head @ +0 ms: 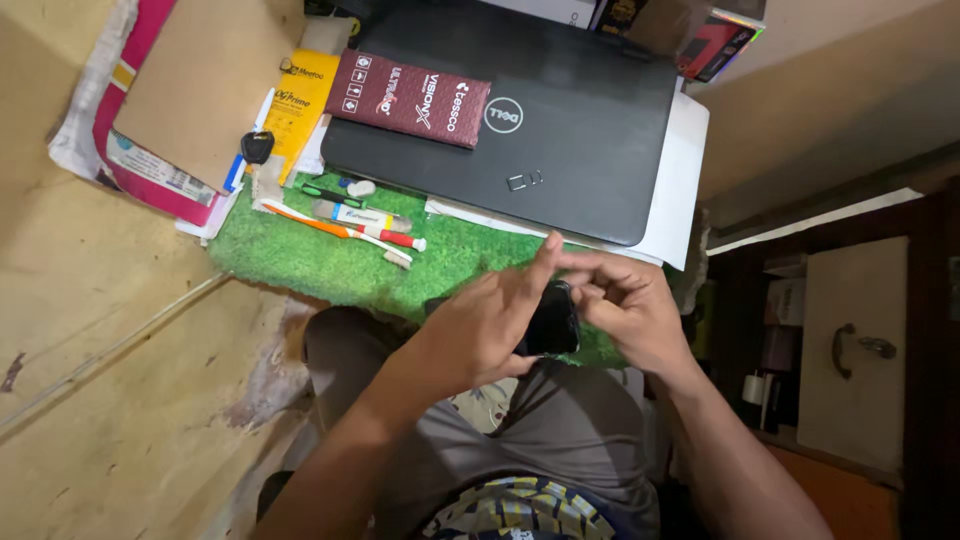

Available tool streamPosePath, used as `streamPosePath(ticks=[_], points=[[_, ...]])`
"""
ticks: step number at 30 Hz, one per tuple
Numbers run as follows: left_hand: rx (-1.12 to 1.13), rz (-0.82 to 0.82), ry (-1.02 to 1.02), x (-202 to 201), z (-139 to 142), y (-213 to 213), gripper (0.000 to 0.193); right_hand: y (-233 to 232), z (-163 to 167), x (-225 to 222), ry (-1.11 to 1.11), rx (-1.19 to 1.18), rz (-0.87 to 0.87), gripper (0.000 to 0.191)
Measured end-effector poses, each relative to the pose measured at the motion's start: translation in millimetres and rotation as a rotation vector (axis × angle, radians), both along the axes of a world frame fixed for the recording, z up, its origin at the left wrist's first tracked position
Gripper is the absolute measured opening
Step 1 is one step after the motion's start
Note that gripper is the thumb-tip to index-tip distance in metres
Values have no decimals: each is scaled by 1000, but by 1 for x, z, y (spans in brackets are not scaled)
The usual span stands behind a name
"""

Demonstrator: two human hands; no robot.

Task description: The person sits at a workbench and pries the back cover off a smartphone, then works on the exposed internals, peeling the battery and using a small red tool on the phone components. The removed cover and small parts rest on a laptop beside the work mat.

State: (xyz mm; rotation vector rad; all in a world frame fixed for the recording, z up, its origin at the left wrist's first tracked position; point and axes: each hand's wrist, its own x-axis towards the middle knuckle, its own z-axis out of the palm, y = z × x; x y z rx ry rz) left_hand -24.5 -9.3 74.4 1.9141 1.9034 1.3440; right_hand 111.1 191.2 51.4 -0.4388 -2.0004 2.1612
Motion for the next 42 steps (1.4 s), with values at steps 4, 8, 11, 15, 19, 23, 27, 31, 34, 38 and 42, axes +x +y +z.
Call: streamPosePath(ticks=[4,8,11,15,19,23,27,31,34,38,42], points=[[-45,63,55,1,5,-2,128,3,-10,2,59,111,-21,35],[-107,195,185,-7,12,-3,114,9,-24,0,101,75,-200,29],[0,397,283,-17,10,-3,109,11,-32,-1,221,-53,-318,26],[132,709,107,-17,-1,1,115,12,-38,0,309,-137,-468,22],[451,348,-1011,-3,-19,21,99,-3,-44,0,338,1,-494,25],[615,301,-1367,5,-35,32,91,-24,-49,0,357,53,-352,23],[620,364,-1224,8,-42,30,83,-29,-46,2,232,-26,-200,20],[626,381,-1162,9,-41,34,73,-29,-40,-1,153,-48,-146,23],[624,368,-1224,3,-38,31,75,-26,-36,-7,120,-139,-97,30],[659,330,-1314,-8,-35,25,72,-22,-29,-7,60,-152,1,44],[679,339,-1348,-10,-34,25,63,-20,-27,-1,56,-190,64,54]])
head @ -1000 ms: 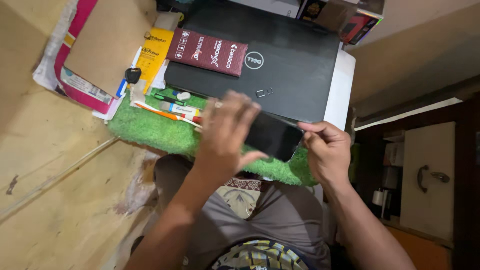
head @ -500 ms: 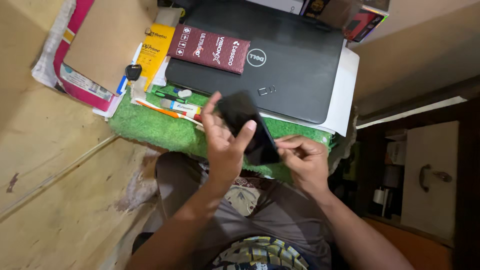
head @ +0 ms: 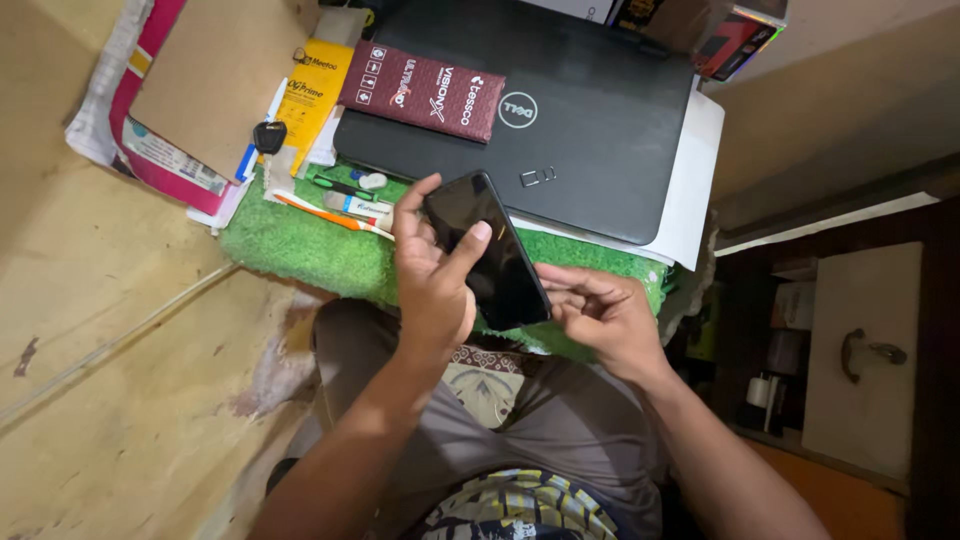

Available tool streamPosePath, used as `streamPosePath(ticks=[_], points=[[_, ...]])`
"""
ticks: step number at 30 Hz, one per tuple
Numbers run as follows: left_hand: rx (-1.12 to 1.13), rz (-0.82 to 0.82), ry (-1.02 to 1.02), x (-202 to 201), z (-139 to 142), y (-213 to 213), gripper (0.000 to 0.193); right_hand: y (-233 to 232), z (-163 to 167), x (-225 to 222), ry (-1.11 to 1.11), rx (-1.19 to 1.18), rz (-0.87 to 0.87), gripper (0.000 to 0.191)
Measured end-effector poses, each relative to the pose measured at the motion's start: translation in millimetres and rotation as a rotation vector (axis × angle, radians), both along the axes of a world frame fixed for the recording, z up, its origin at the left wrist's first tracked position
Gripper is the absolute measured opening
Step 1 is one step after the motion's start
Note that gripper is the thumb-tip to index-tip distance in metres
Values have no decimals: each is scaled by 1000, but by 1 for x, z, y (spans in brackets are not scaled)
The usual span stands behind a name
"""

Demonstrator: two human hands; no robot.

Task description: The person sits at a workbench and pries the back cover off a smartphone, then works on the exposed internals, peeling the battery and using a small red tool on the phone components. The removed cover and small parts rest on a laptop beside the work mat.

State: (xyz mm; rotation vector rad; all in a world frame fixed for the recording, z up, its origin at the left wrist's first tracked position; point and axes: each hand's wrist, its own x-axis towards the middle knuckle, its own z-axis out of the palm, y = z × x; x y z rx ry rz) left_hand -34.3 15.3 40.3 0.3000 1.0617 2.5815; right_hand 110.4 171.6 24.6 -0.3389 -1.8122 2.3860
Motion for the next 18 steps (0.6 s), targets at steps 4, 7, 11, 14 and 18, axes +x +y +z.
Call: streamPosePath(ticks=[4,7,11,14,18], points=[[-2,7,6,-1,-1,0,62,-2,-3,2,-1,47,-32,59],[-35,18,45,1,-2,0,61,-3,-4,1,2,91,-69,57],[-57,-4,99,7,-5,3,61,-2,-4,-3,13,113,-81,50],[-117,-47,122,11,-5,7,63,-5,-1,-4,-4,152,-130,46],[-282,-136,250,17,-3,6,77,-7,11,-6,21,89,-128,59]])
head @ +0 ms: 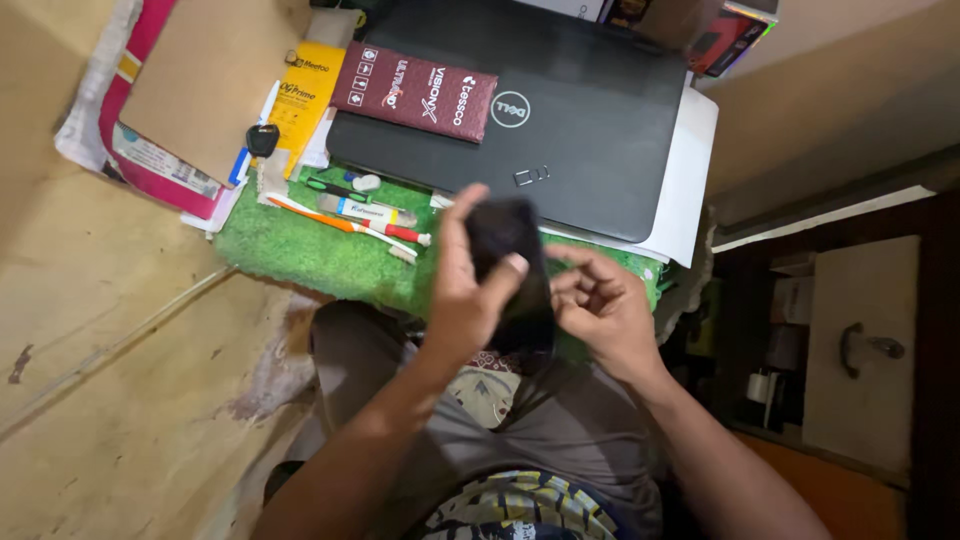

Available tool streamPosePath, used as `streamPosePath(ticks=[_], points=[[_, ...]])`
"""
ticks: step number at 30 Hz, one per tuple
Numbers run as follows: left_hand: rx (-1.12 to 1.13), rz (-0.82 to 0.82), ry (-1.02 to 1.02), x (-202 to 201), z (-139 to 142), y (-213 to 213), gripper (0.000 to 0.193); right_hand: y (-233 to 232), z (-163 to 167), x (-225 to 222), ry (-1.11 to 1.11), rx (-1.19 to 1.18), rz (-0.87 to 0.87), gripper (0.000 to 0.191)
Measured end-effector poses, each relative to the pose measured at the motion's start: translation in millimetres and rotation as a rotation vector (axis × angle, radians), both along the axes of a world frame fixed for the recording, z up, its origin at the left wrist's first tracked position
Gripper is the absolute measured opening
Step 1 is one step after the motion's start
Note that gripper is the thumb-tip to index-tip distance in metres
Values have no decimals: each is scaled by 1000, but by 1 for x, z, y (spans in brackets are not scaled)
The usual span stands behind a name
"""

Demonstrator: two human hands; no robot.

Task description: The person sits at a workbench and pries the back cover off a smartphone, then works on the exposed internals, peeling the battery and using a small red tool on the phone components. The removed cover and small parts rest on a laptop beside the work mat.

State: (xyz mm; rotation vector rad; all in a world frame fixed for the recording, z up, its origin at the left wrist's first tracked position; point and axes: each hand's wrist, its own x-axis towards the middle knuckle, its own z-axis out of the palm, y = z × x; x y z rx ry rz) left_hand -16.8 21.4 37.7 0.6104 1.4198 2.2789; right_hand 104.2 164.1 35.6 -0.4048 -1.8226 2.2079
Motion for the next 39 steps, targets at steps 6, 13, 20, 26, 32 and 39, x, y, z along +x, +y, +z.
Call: streamPosePath(ticks=[6,13,20,26,32,39], points=[[-387,-58,387,17,10,-8,100,11,16,-3,-5,11,-26,61],[-454,-65,538,16,19,-5,106,24,-3,4,5,116,-187,35],[-556,-126,610,14,26,-9,104,45,-14,10,-71,-29,-142,19],[-483,-118,666,8,26,-12,99,42,0,9,-53,-165,-75,19],[40,-196,-121,-4,13,0,89,21,18,12,25,61,-88,20],[172,-221,-519,-13,-4,-2,83,6,34,18,449,961,160,69]])
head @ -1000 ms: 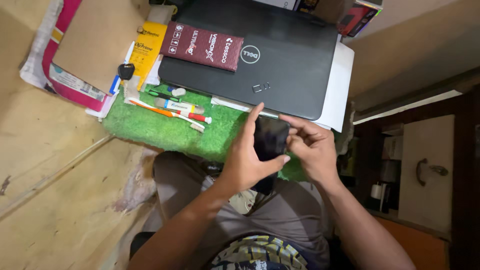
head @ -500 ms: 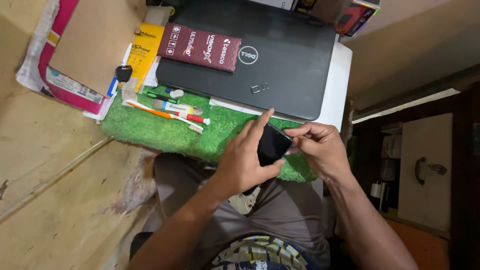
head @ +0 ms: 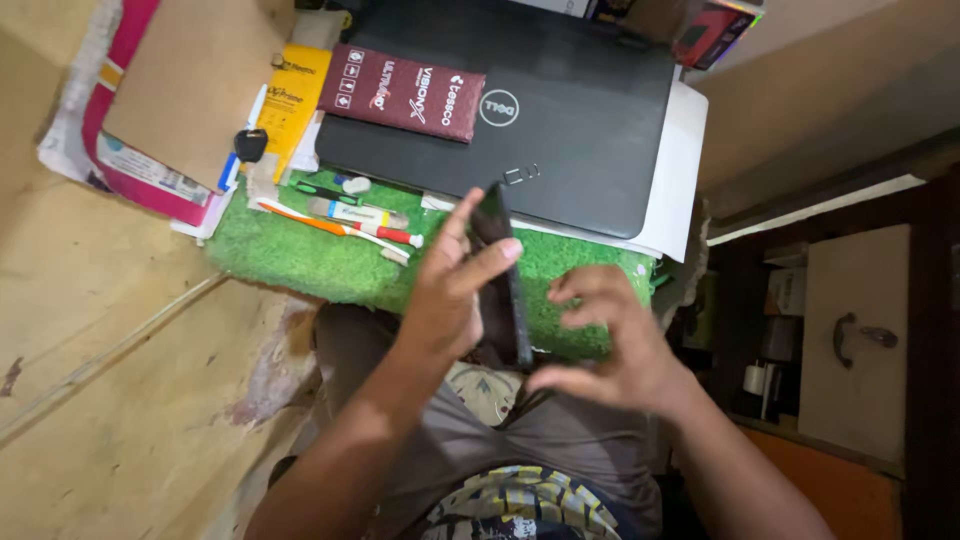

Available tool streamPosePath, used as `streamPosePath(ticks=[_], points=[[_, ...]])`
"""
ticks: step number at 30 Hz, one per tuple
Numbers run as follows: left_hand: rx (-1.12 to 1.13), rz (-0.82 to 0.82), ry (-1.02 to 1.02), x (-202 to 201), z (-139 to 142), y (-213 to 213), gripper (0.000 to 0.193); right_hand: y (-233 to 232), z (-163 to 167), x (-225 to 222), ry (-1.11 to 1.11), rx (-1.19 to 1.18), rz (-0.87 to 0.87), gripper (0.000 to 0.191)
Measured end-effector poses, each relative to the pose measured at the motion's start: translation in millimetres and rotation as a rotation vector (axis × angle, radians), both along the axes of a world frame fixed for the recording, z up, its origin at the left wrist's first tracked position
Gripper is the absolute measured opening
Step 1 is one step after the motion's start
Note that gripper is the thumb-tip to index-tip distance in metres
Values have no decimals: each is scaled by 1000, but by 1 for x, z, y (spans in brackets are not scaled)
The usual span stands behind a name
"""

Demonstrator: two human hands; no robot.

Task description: The person sits at a workbench and pries the back cover off a smartphone, then works on the exposed internals, peeling the battery and using a small red tool on the phone components. The removed cover and small parts rest on a laptop beside the work mat.

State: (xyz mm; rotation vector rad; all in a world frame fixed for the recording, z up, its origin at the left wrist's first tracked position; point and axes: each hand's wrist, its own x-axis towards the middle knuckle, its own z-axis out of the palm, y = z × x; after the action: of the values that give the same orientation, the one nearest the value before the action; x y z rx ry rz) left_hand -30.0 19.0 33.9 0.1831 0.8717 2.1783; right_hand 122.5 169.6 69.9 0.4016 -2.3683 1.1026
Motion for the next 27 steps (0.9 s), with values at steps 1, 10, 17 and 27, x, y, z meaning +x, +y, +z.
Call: streamPosePath(ticks=[1,10,17,27], points=[[5,-27,-52,4,0,2,82,-4,1,-3,45,115,-11,74],[-218,-254,385,53,45,-7,76,-27,45,17,175,199,-280,86],[-20,-204,887,57,28,-8,78,-21,55,5,-81,-410,-487,73],[89,-441,247,101,-47,15,64,-1,15,-16,111,48,-468,37]])
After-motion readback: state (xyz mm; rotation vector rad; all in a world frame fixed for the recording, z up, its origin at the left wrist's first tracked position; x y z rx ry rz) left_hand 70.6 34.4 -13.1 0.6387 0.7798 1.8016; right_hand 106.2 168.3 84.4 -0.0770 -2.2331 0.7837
